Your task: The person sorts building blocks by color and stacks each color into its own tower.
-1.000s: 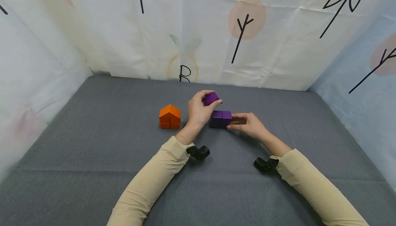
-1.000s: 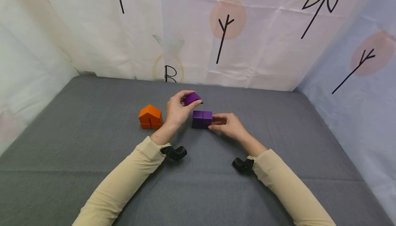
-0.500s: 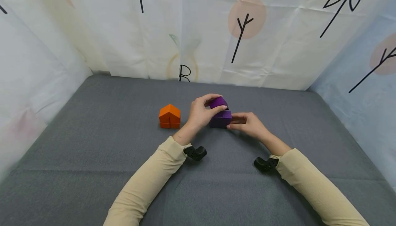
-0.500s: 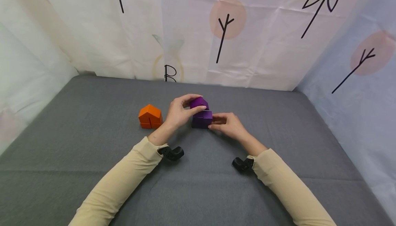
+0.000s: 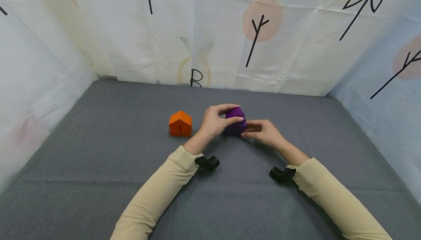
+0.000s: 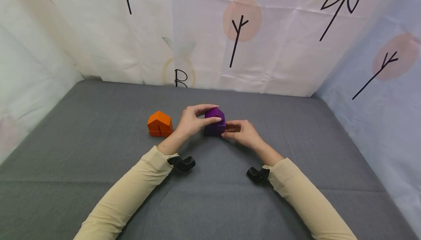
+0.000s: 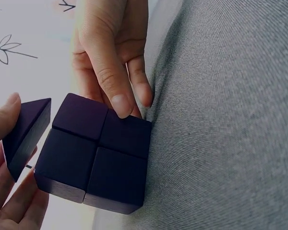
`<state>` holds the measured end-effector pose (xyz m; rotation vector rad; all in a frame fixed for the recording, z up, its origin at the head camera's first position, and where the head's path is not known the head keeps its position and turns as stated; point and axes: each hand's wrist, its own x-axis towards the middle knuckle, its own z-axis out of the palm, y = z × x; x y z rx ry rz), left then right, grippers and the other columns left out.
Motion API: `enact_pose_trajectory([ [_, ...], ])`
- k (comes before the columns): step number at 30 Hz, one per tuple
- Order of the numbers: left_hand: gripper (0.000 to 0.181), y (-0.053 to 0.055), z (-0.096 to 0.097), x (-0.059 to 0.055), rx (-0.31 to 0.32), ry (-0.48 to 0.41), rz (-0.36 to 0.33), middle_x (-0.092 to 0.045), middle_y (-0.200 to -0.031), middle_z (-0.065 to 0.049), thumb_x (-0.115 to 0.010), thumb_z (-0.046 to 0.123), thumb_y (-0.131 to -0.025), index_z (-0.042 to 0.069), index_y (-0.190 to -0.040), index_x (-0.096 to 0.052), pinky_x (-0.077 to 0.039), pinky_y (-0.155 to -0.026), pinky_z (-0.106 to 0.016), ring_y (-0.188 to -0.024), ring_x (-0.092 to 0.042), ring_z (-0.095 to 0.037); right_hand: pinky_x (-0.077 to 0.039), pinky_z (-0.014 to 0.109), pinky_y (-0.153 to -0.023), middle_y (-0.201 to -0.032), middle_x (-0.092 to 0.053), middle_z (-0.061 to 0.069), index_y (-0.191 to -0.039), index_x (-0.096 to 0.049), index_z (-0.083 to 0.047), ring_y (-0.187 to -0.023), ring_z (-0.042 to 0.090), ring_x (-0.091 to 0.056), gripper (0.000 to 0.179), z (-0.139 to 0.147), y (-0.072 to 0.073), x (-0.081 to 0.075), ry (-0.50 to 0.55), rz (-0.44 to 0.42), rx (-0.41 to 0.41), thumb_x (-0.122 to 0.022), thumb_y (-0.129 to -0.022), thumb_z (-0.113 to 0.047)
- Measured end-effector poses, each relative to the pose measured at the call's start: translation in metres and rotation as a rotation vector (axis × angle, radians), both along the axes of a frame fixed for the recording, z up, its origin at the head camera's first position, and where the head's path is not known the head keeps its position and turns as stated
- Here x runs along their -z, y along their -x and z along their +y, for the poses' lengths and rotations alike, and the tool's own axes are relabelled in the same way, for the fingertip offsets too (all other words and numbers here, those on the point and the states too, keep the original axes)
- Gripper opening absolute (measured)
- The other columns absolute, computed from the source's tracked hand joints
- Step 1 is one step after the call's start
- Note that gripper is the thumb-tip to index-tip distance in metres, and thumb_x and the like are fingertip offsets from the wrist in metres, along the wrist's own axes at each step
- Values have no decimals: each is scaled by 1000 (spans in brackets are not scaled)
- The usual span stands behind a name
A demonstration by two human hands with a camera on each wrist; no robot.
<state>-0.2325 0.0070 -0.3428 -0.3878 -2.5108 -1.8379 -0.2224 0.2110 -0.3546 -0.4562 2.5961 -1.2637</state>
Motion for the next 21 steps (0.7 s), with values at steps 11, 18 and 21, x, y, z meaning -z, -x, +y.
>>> enact_pose_trajectory([
  [11, 39, 0, -1, 6, 37, 32, 17, -68, -120, -2, -79, 28, -79, 19, -117, -71, -51, -95, -37, -116, -60, -18, -53, 43, -89, -117, -66, 21, -127, -60, 3, -108, 32, -64, 45, 0, 0, 0, -3, -3, 0, -70, -88, -17],
  [18, 41, 0, 1, 9, 57, 45, 30, -68, -121, -3, -79, 28, -80, 16, -118, -70, -51, -94, -35, -116, -60, -18, -54, 43, -88, -118, -66, 22, -127, -60, 3, -108, 32, -65, 44, 0, 0, 0, -5, 5, 2, -70, -88, -16],
  [21, 41, 0, 1, 9, 59, 39, 30, -68, -120, -4, -79, 27, -80, 14, -118, -70, -51, -95, -36, -116, -60, -19, -54, 42, -88, -118, -65, 22, -126, -60, 3, -108, 32, -65, 44, 0, 1, 0, 2, 4, -1, -70, -88, -15],
])
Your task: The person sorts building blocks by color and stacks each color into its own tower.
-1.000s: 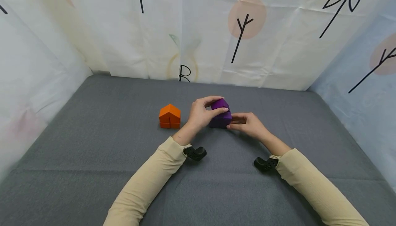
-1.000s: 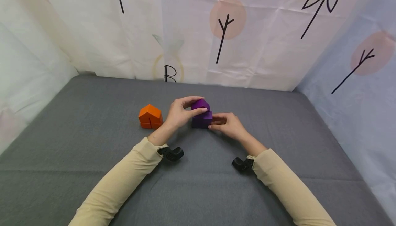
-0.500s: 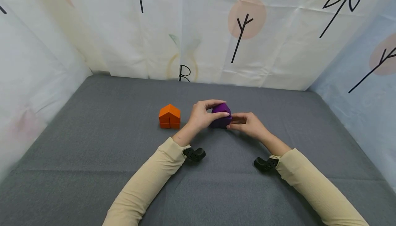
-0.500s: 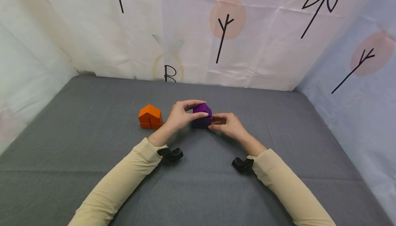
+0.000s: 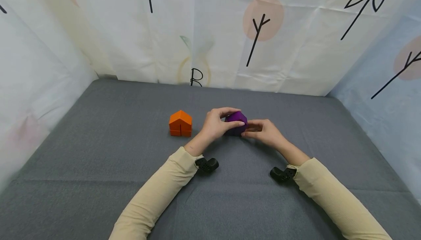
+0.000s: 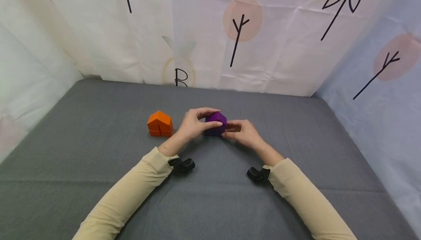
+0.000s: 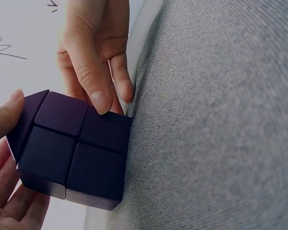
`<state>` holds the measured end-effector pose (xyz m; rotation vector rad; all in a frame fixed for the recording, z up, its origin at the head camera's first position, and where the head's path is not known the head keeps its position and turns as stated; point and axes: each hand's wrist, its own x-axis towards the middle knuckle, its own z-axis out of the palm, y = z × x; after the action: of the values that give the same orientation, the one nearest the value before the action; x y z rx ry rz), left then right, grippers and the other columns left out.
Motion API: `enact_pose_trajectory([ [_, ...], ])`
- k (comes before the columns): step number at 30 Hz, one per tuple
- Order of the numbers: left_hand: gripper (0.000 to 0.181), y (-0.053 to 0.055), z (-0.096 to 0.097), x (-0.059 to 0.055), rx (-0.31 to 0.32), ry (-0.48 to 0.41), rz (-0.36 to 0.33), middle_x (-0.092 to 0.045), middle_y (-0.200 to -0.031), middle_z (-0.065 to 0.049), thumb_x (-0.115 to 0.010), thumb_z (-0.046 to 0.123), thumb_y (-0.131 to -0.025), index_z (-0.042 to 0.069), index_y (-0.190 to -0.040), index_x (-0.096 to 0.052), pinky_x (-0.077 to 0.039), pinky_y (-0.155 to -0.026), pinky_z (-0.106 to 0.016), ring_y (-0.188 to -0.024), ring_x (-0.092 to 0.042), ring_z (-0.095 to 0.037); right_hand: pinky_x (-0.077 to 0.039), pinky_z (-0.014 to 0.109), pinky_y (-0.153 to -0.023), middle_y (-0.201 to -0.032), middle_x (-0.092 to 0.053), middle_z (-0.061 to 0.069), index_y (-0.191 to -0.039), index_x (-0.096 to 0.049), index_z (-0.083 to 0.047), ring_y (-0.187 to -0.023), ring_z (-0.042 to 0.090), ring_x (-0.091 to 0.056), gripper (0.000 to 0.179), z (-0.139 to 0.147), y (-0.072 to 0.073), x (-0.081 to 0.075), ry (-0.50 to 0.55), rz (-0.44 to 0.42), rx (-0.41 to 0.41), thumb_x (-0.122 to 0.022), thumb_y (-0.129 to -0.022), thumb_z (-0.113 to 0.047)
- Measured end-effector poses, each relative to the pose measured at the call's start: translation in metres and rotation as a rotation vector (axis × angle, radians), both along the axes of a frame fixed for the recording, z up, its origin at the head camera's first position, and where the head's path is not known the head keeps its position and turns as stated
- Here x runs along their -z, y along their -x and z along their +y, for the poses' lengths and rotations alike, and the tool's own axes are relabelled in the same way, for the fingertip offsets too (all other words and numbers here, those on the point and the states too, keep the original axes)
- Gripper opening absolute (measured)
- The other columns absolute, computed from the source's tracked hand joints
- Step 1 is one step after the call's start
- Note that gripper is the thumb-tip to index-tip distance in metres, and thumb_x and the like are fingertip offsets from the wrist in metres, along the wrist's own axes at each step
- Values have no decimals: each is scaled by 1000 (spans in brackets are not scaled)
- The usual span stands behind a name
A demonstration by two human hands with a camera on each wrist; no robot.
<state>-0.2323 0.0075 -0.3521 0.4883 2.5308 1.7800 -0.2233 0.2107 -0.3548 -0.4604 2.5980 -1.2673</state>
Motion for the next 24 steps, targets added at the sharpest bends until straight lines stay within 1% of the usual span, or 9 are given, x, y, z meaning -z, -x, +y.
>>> enact_pose_trajectory([
  [13, 43, -1, -1, -1, -5, -2, -23, -68, -120, -5, -80, 25, -79, 14, -120, -69, -49, -98, -39, -115, -61, -19, -54, 42, -89, -118, -66, 22, -126, -60, 3, -108, 32, -65, 44, -1, 0, 0, 0, 3, -9, -70, -88, -15],
  [19, 50, -1, -2, -3, 2, 17, -31, -65, -126, 0, -80, 28, -78, 20, -125, -65, -47, -101, -39, -120, -57, -17, -54, 41, -87, -118, -65, 22, -126, -60, 4, -107, 32, -65, 44, -1, 0, 0, -4, 2, -11, -70, -88, -15],
  [24, 53, -2, -2, -8, 19, 31, -14, -63, -128, 3, -79, 31, -80, 19, -128, -62, -42, -106, -38, -126, -53, -17, -55, 40, -86, -118, -65, 22, -126, -60, 3, -107, 32, -65, 43, -1, 0, -2, -3, -6, -3, -70, -88, -14],
])
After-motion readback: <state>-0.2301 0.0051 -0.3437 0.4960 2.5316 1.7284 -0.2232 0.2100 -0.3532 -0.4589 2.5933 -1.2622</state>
